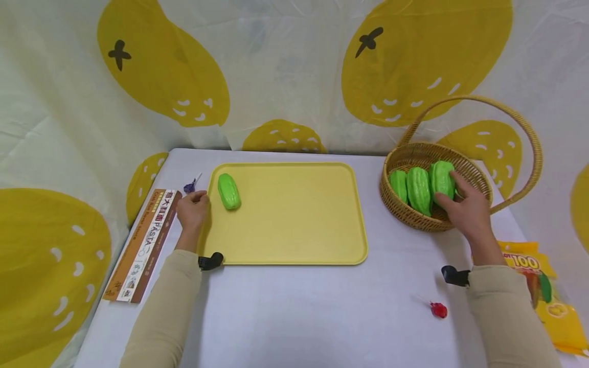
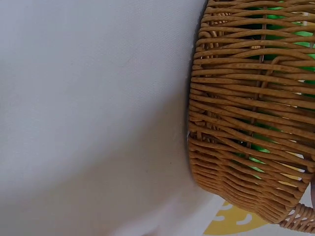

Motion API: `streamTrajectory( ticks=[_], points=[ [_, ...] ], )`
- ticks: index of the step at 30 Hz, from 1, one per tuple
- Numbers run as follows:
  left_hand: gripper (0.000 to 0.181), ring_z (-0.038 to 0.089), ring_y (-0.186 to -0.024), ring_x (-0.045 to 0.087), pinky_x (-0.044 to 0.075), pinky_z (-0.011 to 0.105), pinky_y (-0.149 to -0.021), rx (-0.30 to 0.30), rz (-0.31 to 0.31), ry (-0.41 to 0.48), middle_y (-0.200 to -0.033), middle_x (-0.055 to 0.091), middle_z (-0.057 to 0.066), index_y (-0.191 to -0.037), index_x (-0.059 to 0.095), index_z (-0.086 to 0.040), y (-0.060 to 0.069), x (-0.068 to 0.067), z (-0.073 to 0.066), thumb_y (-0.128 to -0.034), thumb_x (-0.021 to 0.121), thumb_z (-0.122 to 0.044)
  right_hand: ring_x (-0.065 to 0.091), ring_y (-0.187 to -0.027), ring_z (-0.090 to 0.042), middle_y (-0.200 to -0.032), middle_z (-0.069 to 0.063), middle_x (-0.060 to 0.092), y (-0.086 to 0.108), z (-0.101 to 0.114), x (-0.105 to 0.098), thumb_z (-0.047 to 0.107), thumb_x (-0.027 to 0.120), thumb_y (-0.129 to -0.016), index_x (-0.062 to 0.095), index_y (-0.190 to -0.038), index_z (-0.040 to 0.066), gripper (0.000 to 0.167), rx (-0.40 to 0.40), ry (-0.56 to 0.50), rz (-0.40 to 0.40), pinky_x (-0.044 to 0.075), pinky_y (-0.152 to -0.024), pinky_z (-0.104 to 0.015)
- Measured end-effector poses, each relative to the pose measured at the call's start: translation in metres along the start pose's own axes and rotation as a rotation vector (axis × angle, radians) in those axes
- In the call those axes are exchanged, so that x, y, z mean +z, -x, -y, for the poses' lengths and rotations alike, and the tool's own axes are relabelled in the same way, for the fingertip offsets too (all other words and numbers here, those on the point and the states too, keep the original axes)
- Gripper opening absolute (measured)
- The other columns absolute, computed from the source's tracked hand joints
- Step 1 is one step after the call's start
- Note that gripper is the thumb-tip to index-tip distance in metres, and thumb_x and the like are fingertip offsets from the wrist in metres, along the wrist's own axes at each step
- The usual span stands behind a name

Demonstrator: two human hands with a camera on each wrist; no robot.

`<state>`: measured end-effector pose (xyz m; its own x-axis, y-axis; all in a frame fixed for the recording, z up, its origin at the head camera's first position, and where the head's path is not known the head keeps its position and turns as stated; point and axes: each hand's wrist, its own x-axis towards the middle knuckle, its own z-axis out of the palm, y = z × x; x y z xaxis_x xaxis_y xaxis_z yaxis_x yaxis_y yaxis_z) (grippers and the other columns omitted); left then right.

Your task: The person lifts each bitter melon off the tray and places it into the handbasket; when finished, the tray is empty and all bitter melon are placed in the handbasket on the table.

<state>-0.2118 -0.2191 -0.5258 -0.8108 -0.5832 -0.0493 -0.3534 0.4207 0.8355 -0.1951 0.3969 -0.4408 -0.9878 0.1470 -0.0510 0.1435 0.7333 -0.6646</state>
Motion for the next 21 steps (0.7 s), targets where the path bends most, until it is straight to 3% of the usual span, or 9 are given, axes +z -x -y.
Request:
streamTrajectory(
  ticks=[3,5,6,15,21],
  points=[
    [0.029,0.035,-0.11,0.066,0.05,0.05,-0.1,-0.006,0.004,0.001,-0.119,0.073,0.018,-0.121,0.074,-0.006,0.0004,-0.0002,-0.0003,-0.0998,0.057,-0.018,0.026,-0.147,-0.055,-0.165,-0.027,0.018,-0.0017,-0.0003,0.0009,0.04,0.053,-0.103,0.014,-0.164,0.019,0.075,-0.005,0.029,0.004,0.033,-0.123,-0.042],
    [0.03,0.035,-0.11,0.067,0.051,0.05,-0.099,-0.007,0.004,0.0,-0.119,0.073,0.018,-0.121,0.074,-0.006,0.0004,-0.0003,-0.0002,-0.0999,0.057,-0.018,0.022,-0.149,-0.055,-0.165,-0.028,0.017,-0.003,0.0001,0.0018,0.037,0.052,-0.104,0.013,-0.164,0.018,0.074,-0.009,0.043,0.005,0.024,-0.12,-0.065],
    [0.03,0.035,-0.11,0.067,0.051,0.05,-0.099,-0.006,0.002,-0.001,-0.119,0.074,0.018,-0.121,0.074,-0.006,0.0004,-0.0004,-0.0001,-0.0999,0.057,-0.018,0.02,-0.15,-0.056,-0.165,-0.029,0.016,-0.0037,0.0001,0.0021,0.036,0.052,-0.104,0.013,-0.164,0.017,0.074,-0.009,0.05,0.008,0.023,-0.118,-0.069],
    [0.029,0.036,-0.11,0.067,0.05,0.05,-0.099,0.006,-0.015,-0.012,-0.117,0.074,0.017,-0.119,0.076,-0.008,-0.0019,0.0005,0.0019,-0.0992,0.058,-0.018,0.022,-0.144,-0.064,-0.16,-0.041,0.017,-0.0059,0.001,0.0046,0.038,0.048,-0.105,0.012,-0.164,0.015,0.073,0.03,0.138,0.049,0.026,-0.11,-0.076],
    [0.028,0.036,-0.109,0.068,0.05,0.051,-0.099,0.006,-0.017,-0.011,-0.116,0.075,0.016,-0.118,0.076,-0.008,-0.002,0.0011,0.0024,-0.0989,0.059,-0.019,0.035,-0.132,-0.065,-0.148,-0.049,0.032,-0.0078,-0.0005,0.0054,0.033,0.051,-0.105,0.015,-0.163,0.01,0.072,-0.015,0.178,0.047,0.033,-0.102,-0.076]
  ],
)
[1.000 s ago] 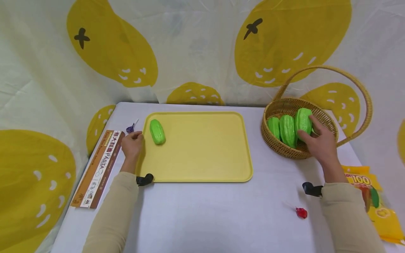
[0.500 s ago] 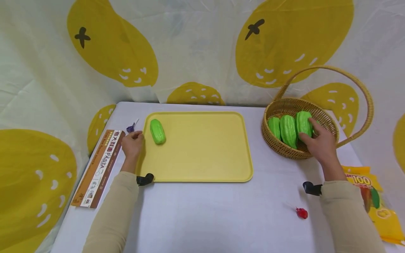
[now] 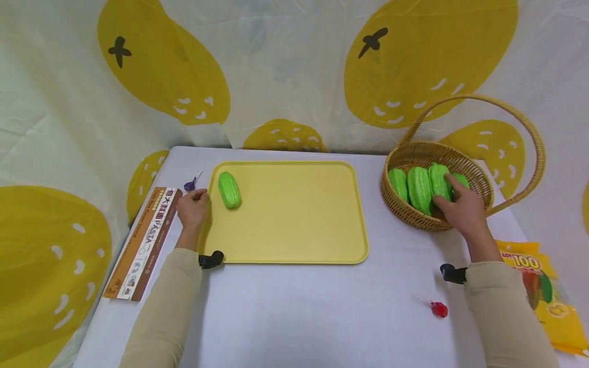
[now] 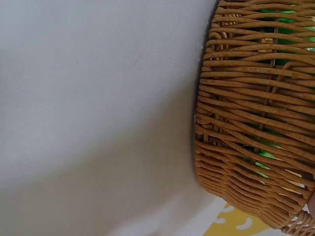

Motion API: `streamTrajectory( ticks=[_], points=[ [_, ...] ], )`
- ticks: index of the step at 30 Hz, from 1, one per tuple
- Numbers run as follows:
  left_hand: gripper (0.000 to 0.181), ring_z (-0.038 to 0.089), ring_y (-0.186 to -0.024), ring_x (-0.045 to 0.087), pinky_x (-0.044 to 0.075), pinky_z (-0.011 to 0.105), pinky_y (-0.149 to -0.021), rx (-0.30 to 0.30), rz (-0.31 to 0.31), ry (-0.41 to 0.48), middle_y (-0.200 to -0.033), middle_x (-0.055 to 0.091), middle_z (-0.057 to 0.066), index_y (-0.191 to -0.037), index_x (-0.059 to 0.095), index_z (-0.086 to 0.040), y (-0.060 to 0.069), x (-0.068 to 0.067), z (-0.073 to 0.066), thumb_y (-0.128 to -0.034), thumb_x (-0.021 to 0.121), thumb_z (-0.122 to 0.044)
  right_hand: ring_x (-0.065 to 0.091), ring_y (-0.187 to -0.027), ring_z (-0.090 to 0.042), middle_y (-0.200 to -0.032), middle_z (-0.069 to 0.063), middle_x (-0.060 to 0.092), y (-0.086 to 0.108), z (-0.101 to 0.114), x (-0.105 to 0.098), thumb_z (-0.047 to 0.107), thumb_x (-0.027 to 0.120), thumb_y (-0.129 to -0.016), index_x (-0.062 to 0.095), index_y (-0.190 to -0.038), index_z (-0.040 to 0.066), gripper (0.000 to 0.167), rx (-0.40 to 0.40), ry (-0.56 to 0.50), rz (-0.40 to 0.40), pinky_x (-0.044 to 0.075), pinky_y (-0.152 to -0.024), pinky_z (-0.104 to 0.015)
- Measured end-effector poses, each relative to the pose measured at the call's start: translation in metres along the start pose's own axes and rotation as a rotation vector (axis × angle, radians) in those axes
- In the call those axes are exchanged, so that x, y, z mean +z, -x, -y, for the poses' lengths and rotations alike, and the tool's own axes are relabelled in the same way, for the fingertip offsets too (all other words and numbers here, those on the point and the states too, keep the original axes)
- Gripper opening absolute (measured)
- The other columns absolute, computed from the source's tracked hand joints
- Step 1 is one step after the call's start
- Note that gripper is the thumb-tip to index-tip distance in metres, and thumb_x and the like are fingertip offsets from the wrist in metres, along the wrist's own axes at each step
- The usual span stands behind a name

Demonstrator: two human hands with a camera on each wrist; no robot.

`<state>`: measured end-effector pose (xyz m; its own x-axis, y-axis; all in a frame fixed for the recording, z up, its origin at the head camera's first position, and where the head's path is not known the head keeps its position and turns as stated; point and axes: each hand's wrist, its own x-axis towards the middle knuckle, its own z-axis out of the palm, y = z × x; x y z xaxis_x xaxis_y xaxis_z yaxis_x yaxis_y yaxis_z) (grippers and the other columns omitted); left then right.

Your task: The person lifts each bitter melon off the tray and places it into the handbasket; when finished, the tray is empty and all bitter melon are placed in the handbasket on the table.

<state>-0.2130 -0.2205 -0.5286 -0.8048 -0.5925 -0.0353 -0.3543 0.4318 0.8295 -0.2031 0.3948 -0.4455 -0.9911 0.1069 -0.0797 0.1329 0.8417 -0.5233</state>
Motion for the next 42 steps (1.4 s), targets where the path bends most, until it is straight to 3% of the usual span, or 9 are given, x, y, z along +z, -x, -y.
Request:
streamTrajectory(
  ticks=[4,10,34,40,42],
  points=[
    [0.027,0.036,-0.109,0.068,0.05,0.051,-0.099,0.012,-0.007,-0.004,-0.115,0.075,0.016,-0.117,0.076,-0.008,0.0,0.0,-0.001,-0.0986,0.059,-0.018,0.038,-0.129,-0.064,-0.143,-0.051,0.036,-0.001,-0.001,0.001,0.031,0.051,-0.105,0.016,-0.163,0.009,0.071,-0.02,0.01,-0.006,0.034,-0.1,-0.075],
    [0.027,0.036,-0.109,0.067,0.05,0.051,-0.099,0.01,-0.005,-0.001,-0.116,0.075,0.016,-0.117,0.076,-0.008,0.001,-0.001,-0.001,-0.0987,0.059,-0.018,0.032,-0.133,-0.068,-0.148,-0.049,0.03,-0.002,-0.002,0.001,0.03,0.05,-0.106,0.015,-0.163,0.008,0.07,-0.033,0.018,0.001,0.031,-0.103,-0.078],
    [0.027,0.037,-0.109,0.068,0.05,0.052,-0.098,0.018,0.0,-0.005,-0.116,0.075,0.018,-0.117,0.076,-0.007,0.002,-0.001,-0.001,-0.0991,0.058,-0.018,0.027,-0.135,-0.069,-0.155,-0.046,0.024,0.004,0.0,-0.007,0.039,0.047,-0.106,0.008,-0.164,0.01,0.076,-0.006,0.015,0.026,0.027,-0.104,-0.08],
    [0.027,0.038,-0.109,0.067,0.05,0.052,-0.098,0.029,-0.004,-0.008,-0.114,0.075,0.018,-0.115,0.076,-0.007,0.002,-0.002,0.0,-0.0984,0.059,-0.017,0.021,-0.144,-0.064,-0.166,-0.032,0.012,0.007,0.01,-0.009,0.04,0.044,-0.106,0.007,-0.165,0.017,0.073,-0.002,-0.045,-0.034,0.024,-0.109,-0.079],
    [0.027,0.037,-0.109,0.067,0.05,0.052,-0.098,0.028,-0.003,-0.008,-0.114,0.075,0.018,-0.116,0.076,-0.007,0.002,-0.002,0.0,-0.0985,0.059,-0.017,0.021,-0.146,-0.062,-0.167,-0.03,0.015,0.008,0.017,-0.008,0.037,0.045,-0.106,0.012,-0.165,0.016,0.071,-0.023,-0.057,-0.081,0.023,-0.111,-0.078]
  ],
)
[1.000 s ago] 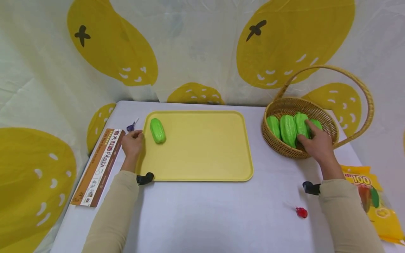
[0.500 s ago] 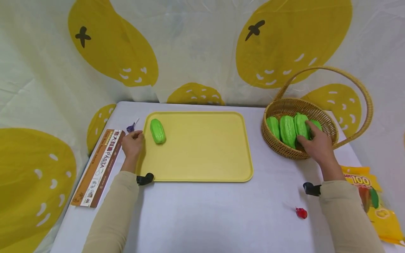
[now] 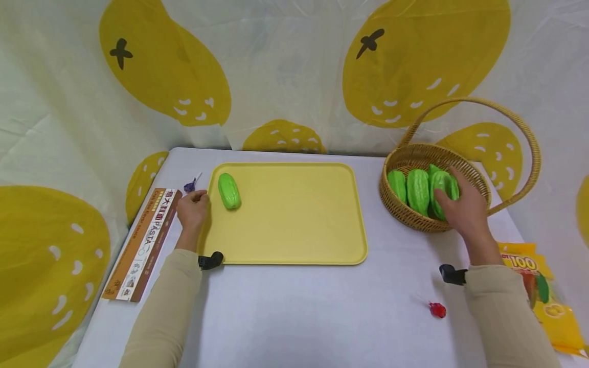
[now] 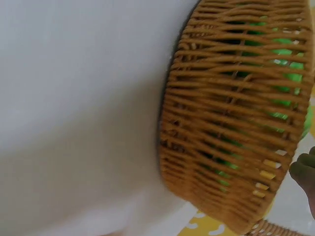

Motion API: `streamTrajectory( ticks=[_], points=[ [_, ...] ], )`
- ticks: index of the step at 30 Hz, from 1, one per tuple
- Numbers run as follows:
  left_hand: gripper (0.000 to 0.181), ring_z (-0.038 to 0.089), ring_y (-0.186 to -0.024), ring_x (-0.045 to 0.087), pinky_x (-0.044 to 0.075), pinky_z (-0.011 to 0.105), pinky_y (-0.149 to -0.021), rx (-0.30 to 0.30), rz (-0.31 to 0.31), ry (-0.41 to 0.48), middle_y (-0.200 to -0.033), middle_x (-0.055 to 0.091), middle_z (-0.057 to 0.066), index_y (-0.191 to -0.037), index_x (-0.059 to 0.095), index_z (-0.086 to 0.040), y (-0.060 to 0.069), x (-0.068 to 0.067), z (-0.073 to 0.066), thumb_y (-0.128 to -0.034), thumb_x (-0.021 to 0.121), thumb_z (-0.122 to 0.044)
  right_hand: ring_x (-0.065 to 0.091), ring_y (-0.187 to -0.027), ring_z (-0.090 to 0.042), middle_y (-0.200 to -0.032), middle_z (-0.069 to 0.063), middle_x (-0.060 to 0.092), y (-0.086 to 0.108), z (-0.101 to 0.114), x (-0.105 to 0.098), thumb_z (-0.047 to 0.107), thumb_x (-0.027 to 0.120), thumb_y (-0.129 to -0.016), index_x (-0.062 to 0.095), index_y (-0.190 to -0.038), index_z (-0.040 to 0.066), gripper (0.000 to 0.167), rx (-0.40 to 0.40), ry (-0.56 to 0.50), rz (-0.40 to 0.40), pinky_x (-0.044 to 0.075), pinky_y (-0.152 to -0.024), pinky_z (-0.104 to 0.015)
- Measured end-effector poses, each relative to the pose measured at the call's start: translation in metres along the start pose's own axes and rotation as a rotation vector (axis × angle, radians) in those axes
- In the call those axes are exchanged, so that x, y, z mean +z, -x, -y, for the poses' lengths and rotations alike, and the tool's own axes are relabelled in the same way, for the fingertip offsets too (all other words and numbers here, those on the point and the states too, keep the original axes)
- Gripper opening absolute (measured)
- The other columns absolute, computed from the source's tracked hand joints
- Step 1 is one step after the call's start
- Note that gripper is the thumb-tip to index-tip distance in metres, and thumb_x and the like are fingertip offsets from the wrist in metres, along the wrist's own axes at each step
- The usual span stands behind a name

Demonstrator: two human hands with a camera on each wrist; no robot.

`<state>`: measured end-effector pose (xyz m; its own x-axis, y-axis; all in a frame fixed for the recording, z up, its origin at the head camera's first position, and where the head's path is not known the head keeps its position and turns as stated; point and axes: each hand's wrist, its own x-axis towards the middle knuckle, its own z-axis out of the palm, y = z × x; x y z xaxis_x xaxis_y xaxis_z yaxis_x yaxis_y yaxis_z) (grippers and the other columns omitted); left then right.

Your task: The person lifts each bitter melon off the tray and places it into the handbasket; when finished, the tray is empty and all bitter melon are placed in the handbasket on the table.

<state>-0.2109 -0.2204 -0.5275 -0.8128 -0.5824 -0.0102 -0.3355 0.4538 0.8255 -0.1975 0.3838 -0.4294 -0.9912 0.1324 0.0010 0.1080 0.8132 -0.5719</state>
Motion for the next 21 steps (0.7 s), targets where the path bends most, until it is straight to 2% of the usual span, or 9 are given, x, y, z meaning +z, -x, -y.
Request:
streamTrajectory(
  ticks=[3,6,11,17,21],
  points=[
    [0.027,0.037,-0.108,0.068,0.05,0.051,-0.098,-0.005,0.001,0.0,-0.114,0.075,0.017,-0.116,0.076,-0.007,0.0,0.001,0.0,-0.0988,0.059,-0.018,0.022,-0.148,-0.059,-0.166,-0.028,0.021,0.002,0.012,0.004,0.033,0.048,-0.106,0.018,-0.164,0.013,0.069,-0.054,-0.012,-0.061,0.021,-0.115,-0.075],
    [0.027,0.036,-0.107,0.068,0.051,0.051,-0.097,-0.01,0.005,0.004,-0.114,0.075,0.017,-0.116,0.076,-0.008,-0.001,0.001,0.0,-0.099,0.059,-0.018,0.026,-0.148,-0.058,-0.166,-0.026,0.025,0.003,0.026,0.011,0.033,0.051,-0.105,0.024,-0.163,0.014,0.067,-0.108,-0.017,-0.092,0.023,-0.114,-0.075],
    [0.026,0.037,-0.108,0.068,0.051,0.051,-0.097,-0.013,0.009,0.005,-0.115,0.075,0.017,-0.117,0.076,-0.007,0.0,0.0,0.0,-0.0993,0.06,-0.018,0.034,-0.143,-0.059,-0.166,-0.022,0.026,0.004,0.051,0.025,0.034,0.053,-0.104,0.031,-0.162,0.019,0.064,-0.188,-0.074,-0.074,0.029,-0.111,-0.074],
    [0.027,0.037,-0.108,0.068,0.051,0.052,-0.098,-0.006,0.005,0.006,-0.115,0.075,0.019,-0.117,0.076,-0.006,0.001,-0.001,-0.001,-0.0994,0.058,-0.016,0.038,-0.143,-0.055,-0.166,-0.021,0.027,0.007,0.082,0.046,0.027,0.057,-0.104,0.035,-0.159,0.011,0.062,-0.308,-0.151,-0.021,0.034,-0.111,-0.068],
    [0.026,0.037,-0.108,0.068,0.051,0.052,-0.098,-0.01,0.006,0.013,-0.115,0.075,0.018,-0.117,0.076,-0.006,0.001,0.0,-0.001,-0.0992,0.059,-0.016,0.039,-0.144,-0.051,-0.163,-0.023,0.034,0.008,0.098,0.066,0.025,0.061,-0.102,0.039,-0.157,0.011,0.062,-0.365,-0.163,0.001,0.035,-0.113,-0.067]
  ],
)
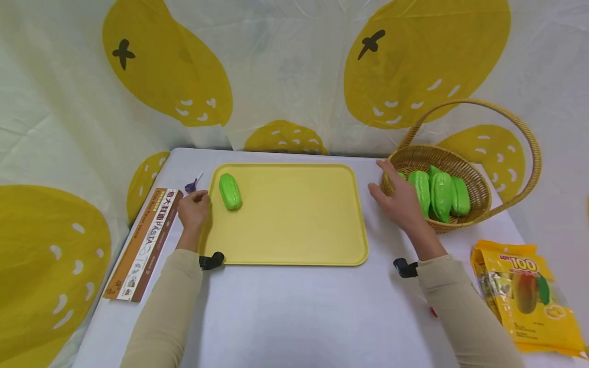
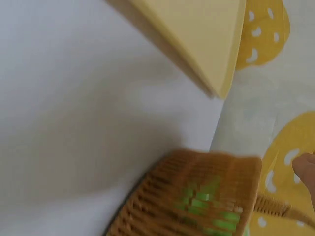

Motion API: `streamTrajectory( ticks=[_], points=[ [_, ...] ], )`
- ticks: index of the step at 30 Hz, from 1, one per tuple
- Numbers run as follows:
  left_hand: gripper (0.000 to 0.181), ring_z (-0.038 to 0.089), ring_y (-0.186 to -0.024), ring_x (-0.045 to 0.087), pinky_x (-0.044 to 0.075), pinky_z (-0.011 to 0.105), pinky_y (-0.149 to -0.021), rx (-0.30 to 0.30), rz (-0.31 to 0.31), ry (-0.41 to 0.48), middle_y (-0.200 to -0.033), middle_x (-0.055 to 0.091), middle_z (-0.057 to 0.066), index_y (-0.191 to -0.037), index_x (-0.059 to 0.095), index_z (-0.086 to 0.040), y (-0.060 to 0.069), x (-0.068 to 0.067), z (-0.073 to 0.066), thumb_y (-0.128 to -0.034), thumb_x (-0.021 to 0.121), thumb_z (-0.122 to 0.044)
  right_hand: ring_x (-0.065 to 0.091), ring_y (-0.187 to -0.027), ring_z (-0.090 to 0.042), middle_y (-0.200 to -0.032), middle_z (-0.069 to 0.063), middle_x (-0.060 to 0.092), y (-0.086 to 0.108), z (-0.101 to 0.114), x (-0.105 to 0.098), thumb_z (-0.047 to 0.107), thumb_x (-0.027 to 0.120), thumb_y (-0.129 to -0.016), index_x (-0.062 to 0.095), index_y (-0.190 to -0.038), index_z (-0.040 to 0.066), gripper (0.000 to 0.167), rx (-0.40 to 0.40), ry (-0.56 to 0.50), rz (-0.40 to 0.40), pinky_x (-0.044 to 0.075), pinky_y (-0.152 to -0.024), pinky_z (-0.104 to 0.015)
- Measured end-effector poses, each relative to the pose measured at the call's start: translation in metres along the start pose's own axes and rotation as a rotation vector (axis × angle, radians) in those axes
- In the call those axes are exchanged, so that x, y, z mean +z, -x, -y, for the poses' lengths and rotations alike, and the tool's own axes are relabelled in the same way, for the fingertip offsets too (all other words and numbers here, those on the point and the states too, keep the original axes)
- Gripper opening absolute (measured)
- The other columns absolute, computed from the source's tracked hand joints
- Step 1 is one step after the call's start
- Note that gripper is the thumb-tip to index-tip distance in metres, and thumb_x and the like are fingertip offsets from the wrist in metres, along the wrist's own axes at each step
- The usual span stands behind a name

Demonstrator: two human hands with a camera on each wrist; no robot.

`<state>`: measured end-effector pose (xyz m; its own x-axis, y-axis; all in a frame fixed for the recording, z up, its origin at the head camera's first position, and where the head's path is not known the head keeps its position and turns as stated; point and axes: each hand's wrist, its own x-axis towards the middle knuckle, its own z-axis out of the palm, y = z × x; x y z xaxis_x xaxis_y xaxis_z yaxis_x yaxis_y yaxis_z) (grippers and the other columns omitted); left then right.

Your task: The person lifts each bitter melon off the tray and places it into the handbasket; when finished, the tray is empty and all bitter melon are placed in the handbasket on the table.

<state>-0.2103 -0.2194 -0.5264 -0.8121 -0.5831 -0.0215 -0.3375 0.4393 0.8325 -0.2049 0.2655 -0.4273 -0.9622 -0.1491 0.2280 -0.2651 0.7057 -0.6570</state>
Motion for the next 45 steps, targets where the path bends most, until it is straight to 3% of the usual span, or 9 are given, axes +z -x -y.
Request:
streamTrajectory(
  ticks=[9,15,25,33,45],
  points=[
    [0.027,0.036,-0.11,0.067,0.051,0.051,-0.098,-0.016,0.008,0.014,-0.116,0.075,0.017,-0.118,0.076,-0.008,-0.003,0.0,0.002,-0.0996,0.059,-0.019,0.027,-0.154,-0.041,-0.166,-0.022,0.028,-0.009,0.018,0.049,0.023,0.062,-0.102,0.035,-0.159,0.006,0.065,-0.049,-0.155,0.157,0.034,-0.117,-0.059],
    [0.028,0.036,-0.109,0.068,0.052,0.051,-0.097,0.0,0.007,0.01,-0.116,0.075,0.017,-0.118,0.076,-0.006,0.0,-0.002,-0.001,-0.0998,0.058,-0.017,0.035,-0.15,-0.044,-0.166,-0.016,0.032,-0.014,0.034,0.078,0.026,0.063,-0.102,0.035,-0.159,0.01,0.065,-0.06,-0.178,0.217,0.037,-0.119,-0.055],
    [0.028,0.035,-0.11,0.068,0.051,0.05,-0.099,-0.001,0.001,0.007,-0.118,0.075,0.016,-0.119,0.076,-0.008,-0.002,-0.003,-0.004,-0.1,0.058,-0.017,0.028,-0.156,-0.032,-0.169,-0.014,0.027,-0.028,0.063,0.126,0.029,0.061,-0.103,0.034,-0.16,0.012,0.065,-0.12,-0.24,0.352,0.038,-0.12,-0.049],
    [0.028,0.036,-0.111,0.067,0.05,0.051,-0.1,-0.002,-0.001,0.001,-0.117,0.075,0.017,-0.118,0.076,-0.006,-0.002,-0.001,-0.004,-0.0994,0.058,-0.017,0.036,-0.151,-0.04,-0.168,-0.007,0.032,-0.047,0.09,0.165,0.032,0.063,-0.102,0.035,-0.16,0.017,0.066,-0.105,-0.325,0.438,0.046,-0.114,-0.048],
    [0.028,0.035,-0.11,0.067,0.051,0.051,-0.098,-0.023,0.012,0.01,-0.117,0.075,0.016,-0.12,0.076,-0.008,0.001,0.0,-0.004,-0.0999,0.059,-0.018,0.04,-0.147,-0.045,-0.165,-0.01,0.037,-0.064,0.127,0.207,0.034,0.067,-0.099,0.035,-0.16,0.014,0.071,-0.116,-0.265,0.558,0.046,-0.113,-0.052]
  ],
)
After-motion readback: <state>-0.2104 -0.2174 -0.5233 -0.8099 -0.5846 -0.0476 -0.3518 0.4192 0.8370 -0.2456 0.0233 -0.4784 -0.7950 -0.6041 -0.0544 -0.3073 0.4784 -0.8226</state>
